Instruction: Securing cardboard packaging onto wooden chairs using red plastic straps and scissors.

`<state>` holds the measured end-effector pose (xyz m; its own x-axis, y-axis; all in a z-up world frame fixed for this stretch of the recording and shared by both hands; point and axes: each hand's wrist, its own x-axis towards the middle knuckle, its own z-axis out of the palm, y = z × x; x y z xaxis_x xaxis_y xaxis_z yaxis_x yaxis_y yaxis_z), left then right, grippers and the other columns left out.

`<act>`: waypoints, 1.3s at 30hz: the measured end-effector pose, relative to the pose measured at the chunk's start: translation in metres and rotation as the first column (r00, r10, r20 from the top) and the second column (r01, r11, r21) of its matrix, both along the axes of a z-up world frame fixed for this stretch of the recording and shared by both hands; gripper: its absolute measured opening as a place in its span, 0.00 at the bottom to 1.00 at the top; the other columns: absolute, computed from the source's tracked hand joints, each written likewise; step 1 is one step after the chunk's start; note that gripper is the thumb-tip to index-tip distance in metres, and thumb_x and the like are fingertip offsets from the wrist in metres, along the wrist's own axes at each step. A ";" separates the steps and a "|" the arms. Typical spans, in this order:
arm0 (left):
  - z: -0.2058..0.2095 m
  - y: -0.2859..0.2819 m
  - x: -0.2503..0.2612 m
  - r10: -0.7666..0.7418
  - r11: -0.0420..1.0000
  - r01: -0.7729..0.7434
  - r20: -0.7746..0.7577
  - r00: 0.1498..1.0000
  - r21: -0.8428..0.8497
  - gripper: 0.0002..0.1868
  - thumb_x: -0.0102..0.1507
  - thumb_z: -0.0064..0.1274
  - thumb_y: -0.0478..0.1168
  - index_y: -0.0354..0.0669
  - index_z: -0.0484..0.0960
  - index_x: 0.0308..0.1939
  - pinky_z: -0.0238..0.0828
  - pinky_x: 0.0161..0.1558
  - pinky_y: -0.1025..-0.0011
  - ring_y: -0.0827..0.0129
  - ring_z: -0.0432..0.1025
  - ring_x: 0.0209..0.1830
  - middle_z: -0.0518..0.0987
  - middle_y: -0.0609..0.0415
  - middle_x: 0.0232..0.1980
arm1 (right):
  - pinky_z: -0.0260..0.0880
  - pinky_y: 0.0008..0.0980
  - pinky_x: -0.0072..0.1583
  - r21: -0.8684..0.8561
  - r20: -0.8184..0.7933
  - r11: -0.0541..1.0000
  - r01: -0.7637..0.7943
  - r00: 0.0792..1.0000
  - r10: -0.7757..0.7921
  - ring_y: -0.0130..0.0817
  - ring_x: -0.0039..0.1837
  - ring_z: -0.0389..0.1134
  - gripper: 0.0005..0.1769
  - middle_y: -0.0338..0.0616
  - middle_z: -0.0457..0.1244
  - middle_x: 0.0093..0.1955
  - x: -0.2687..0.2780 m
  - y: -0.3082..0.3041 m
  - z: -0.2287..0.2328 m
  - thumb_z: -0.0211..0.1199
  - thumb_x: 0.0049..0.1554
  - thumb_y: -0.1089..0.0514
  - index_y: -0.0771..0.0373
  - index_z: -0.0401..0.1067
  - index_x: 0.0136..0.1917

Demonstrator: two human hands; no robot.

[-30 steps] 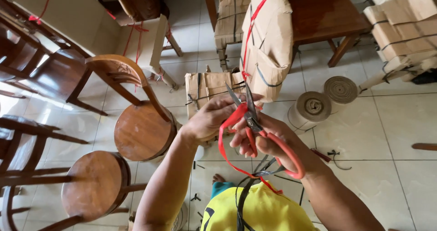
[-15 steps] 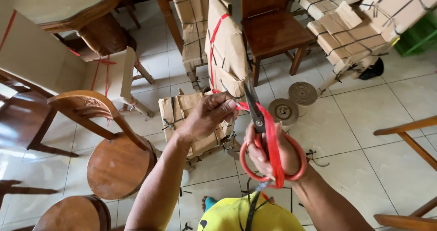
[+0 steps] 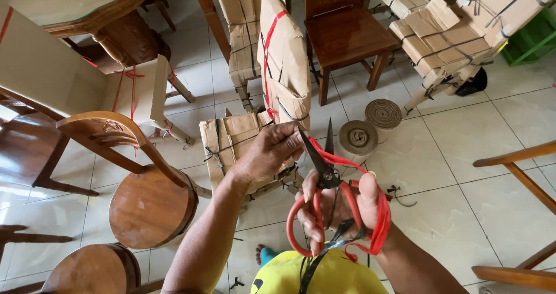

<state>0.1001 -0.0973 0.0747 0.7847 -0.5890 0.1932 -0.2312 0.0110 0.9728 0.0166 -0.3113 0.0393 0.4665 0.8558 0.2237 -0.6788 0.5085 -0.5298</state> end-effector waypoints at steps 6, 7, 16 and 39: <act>0.003 -0.012 -0.010 0.086 0.989 -0.103 -0.148 0.985 -0.108 0.16 0.73 0.44 0.49 0.51 0.73 0.31 0.46 0.22 0.82 0.83 0.52 0.19 0.61 0.67 0.23 | 0.73 0.61 0.62 0.074 -0.043 0.997 -0.017 0.999 0.020 0.50 0.54 0.67 0.47 0.63 0.58 0.54 -0.014 0.015 -0.004 0.59 0.53 0.21 0.56 0.56 0.68; 0.004 -0.012 -0.011 0.087 0.989 -0.103 -0.146 0.985 -0.108 0.16 0.73 0.44 0.49 0.51 0.73 0.31 0.46 0.22 0.82 0.83 0.52 0.19 0.61 0.67 0.23 | 0.73 0.61 0.62 0.074 -0.041 0.997 -0.018 0.999 0.021 0.50 0.54 0.67 0.47 0.63 0.58 0.54 -0.011 0.017 0.002 0.59 0.53 0.21 0.56 0.56 0.68; -0.012 -0.011 -0.018 0.003 0.964 -0.063 -0.229 0.973 -0.257 0.12 0.72 0.46 0.48 0.52 0.77 0.37 0.49 0.31 0.82 0.83 0.54 0.26 0.65 0.69 0.28 | 0.71 0.39 0.52 0.036 0.111 0.997 0.074 0.991 -0.077 0.40 0.48 0.66 0.39 0.46 0.57 0.45 -0.010 0.018 0.002 0.59 0.57 0.23 0.59 0.59 0.57; -0.056 0.098 0.019 0.545 0.794 -0.587 -0.241 0.803 -0.157 0.05 0.69 0.54 0.37 0.41 0.81 0.40 0.69 0.32 0.78 0.76 0.68 0.27 0.77 0.57 0.30 | 0.65 0.35 0.42 -0.501 0.366 0.703 0.505 0.859 -0.357 0.39 0.40 0.61 0.26 0.49 0.61 0.40 -0.032 -0.031 -0.053 0.62 0.61 0.42 0.65 0.61 0.59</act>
<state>0.1189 0.0003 0.0187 0.9960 0.0119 0.0885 -0.0893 0.1433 0.9856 -0.0152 -0.3420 -0.0139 0.8159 0.5723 -0.0827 -0.2851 0.2737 -0.9186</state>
